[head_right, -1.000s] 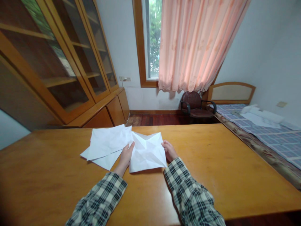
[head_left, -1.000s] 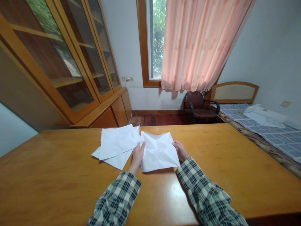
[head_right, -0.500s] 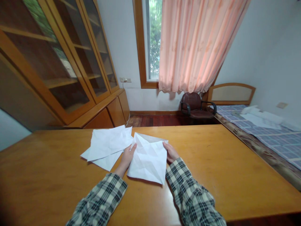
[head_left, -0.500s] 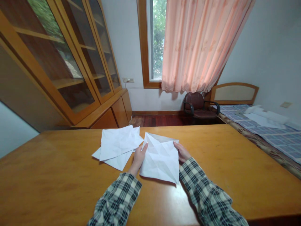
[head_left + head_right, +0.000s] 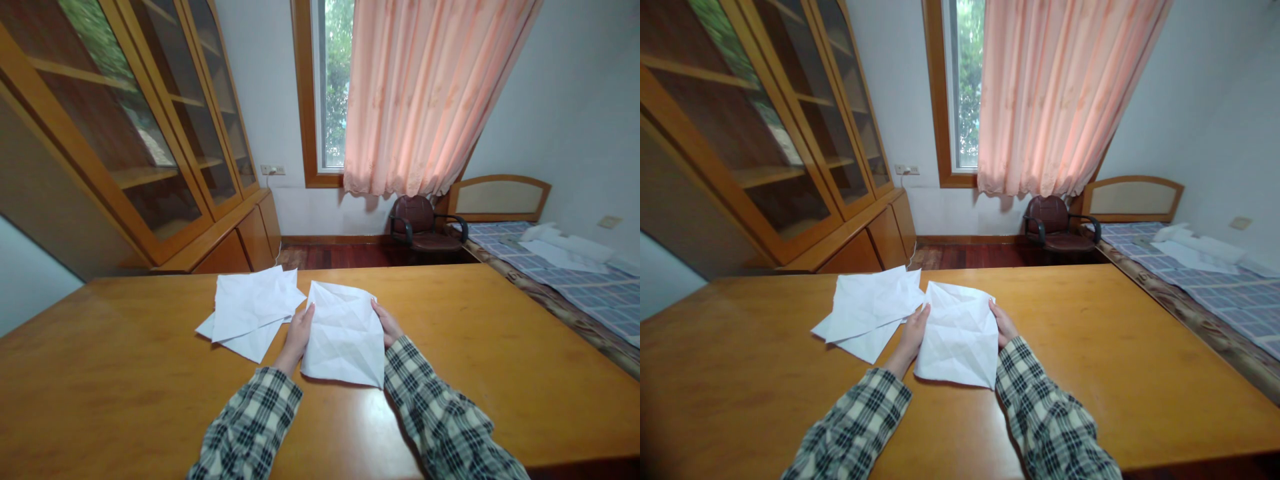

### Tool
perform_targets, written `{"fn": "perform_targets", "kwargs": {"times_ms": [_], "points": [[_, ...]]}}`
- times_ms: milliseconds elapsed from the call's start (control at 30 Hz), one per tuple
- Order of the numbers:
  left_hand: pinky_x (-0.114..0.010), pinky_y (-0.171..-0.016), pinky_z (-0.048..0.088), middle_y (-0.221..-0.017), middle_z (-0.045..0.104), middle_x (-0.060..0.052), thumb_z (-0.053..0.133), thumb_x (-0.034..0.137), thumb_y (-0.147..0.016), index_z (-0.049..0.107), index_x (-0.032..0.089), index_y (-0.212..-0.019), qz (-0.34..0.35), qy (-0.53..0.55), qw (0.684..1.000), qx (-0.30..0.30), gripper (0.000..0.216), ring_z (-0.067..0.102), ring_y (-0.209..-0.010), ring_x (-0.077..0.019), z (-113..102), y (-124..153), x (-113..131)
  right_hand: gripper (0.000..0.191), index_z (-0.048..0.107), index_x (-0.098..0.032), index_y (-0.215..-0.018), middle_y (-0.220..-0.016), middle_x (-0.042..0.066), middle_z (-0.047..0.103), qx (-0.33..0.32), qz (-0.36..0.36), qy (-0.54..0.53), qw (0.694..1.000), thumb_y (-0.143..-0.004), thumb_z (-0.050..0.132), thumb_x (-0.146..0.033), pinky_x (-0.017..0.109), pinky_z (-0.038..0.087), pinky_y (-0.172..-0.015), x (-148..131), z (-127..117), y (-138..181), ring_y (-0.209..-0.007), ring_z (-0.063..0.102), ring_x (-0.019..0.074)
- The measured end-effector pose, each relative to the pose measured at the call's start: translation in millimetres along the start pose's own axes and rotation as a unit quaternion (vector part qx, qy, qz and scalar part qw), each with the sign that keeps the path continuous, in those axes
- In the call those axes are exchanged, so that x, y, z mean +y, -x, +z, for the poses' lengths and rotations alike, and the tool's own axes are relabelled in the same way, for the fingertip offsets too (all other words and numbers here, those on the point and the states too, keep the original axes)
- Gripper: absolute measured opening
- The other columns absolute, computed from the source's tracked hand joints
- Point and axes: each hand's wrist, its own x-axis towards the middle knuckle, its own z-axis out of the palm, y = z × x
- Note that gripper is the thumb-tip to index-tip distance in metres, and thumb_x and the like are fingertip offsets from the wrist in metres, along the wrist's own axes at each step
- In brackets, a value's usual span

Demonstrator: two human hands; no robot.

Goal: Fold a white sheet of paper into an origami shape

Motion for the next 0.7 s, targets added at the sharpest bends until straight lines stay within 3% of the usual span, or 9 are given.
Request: {"fn": "perform_targets", "kwargs": {"times_ms": [133,367,533,700], "points": [[-0.034,-0.064,0.051,-0.07,0.069,-0.008,0.052,0.06,-0.077,0.066,0.014,-0.083,-0.01,0.024,1.0,0.009,0.049,0.065,-0.07,-0.0251,2,1,1,0.044,0.056,-0.012,-0.113,-0.102,0.013,0.07,-0.048,0.025,0.032,0.998,-0.085,0.052,-0.046,0.042,0.05,-0.09,-3,3,5,-0.099,0.065,0.025],[-0.032,-0.071,0.048,-0.064,0.063,-0.005,0.045,0.065,-0.078,0.059,0.017,-0.069,0.038,-0.121,0.976,0.175,0.05,0.062,-0.073,-0.0242,-9,-5,3,0.025,0.061,-0.012,-0.101,-0.09,0.01,0.072,-0.048,-0.024,0.088,0.995,-0.08,0.063,-0.025,0.035,0.053,-0.084,0,0,5,-0.086,0.069,0.0211],[-0.027,-0.061,0.041,-0.054,0.048,0.002,0.043,0.062,-0.081,0.046,0.02,-0.059,0.075,-0.17,0.961,0.203,0.048,0.051,-0.059,-0.0168,-9,-3,7,0.022,0.063,-0.012,-0.095,-0.083,0.009,0.073,-0.019,-0.026,0.108,0.994,-0.081,0.063,-0.029,0.035,0.054,-0.078,6,-2,1,-0.076,0.07,0.0206],[-0.023,-0.055,0.035,-0.053,0.038,0.004,0.042,0.056,-0.084,0.04,0.02,-0.057,0.111,-0.183,0.951,0.223,0.045,0.04,-0.055,-0.0122,-9,1,22,0.022,0.063,-0.012,-0.095,-0.087,0.008,0.073,-0.025,-0.055,0.095,0.994,-0.079,0.064,-0.027,0.03,0.055,-0.076,5,-2,0,-0.078,0.069,0.0186]]}}
